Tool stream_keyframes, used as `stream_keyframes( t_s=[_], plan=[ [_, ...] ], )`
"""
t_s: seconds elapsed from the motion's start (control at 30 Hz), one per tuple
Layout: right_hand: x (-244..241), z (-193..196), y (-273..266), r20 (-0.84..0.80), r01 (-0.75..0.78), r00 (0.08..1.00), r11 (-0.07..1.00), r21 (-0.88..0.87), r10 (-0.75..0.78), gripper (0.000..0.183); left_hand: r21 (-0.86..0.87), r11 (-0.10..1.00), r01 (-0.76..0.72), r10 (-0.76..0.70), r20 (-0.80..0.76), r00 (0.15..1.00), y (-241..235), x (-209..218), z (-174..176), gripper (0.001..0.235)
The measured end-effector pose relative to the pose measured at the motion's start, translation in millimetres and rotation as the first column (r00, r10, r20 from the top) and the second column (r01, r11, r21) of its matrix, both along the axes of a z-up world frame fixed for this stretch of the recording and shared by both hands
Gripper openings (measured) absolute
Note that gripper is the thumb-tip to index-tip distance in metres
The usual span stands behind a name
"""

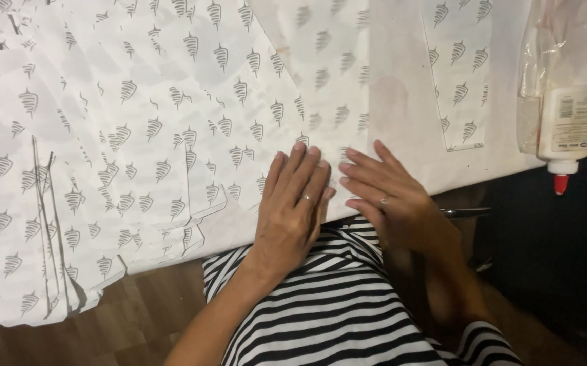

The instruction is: Applying glue to the edges of printed paper sheets and folding them to assemble paper bags.

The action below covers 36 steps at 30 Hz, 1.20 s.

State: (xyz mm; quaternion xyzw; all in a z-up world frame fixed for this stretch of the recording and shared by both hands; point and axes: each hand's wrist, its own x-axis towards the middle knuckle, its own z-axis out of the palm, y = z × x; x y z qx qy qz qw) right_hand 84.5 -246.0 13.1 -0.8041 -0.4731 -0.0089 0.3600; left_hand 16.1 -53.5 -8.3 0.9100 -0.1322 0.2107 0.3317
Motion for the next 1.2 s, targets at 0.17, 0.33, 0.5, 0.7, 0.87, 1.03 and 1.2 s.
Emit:
stream_keyframes(
  t_s=[0.17, 0.33, 0.5, 0.7, 0.87, 1.03, 1.2],
  plan=[
    [2, -5, -18, 0.018, 0.045, 0.999, 0.999, 0.015, -0.045, 0.02, -0.01, 0.997, 0.073, -0.073, -0.008, 0.997, 4, -6, 5, 0.029],
    [-7, -5, -29, -0.066, 0.04, 0.997, 0.999, 0.03, -0.038, 0.027, 0.002, 0.999, -0.052, 0.052, -0.005, 0.999, 10, -11, 8, 0.027],
    [-10, -20, -35, 0.011, 0.067, 0.998, 0.997, 0.027, -0.067, 0.024, -0.143, 0.968, 0.208, -0.194, 0.103, 0.976, -11, -11, -2, 0.028],
    [-13, -7, -32, 0.014, 0.078, 0.997, 0.997, 0.015, -0.078, 0.013, -0.155, 0.95, 0.272, -0.254, 0.129, 0.959, -20, -6, -8, 0.015],
    [-9, -25, -31, 0.043, 0.097, 0.994, 0.988, 0.124, -0.103, 0.013, -0.14, 0.975, 0.171, -0.145, 0.179, 0.973, -27, -3, -8, 0.013],
    [-8, -27, -27, 0.073, 0.132, 0.986, 0.973, 0.188, -0.148, 0.009, -0.13, 0.989, 0.068, -0.043, 0.184, 0.982, -32, 1, -11, 0.015],
    [-5, -29, -28, 0.098, 0.132, 0.984, 0.98, 0.151, -0.147, 0.005, -0.183, 0.982, 0.049, -0.022, 0.146, 0.989, -35, 5, -11, 0.011]
  ],
)
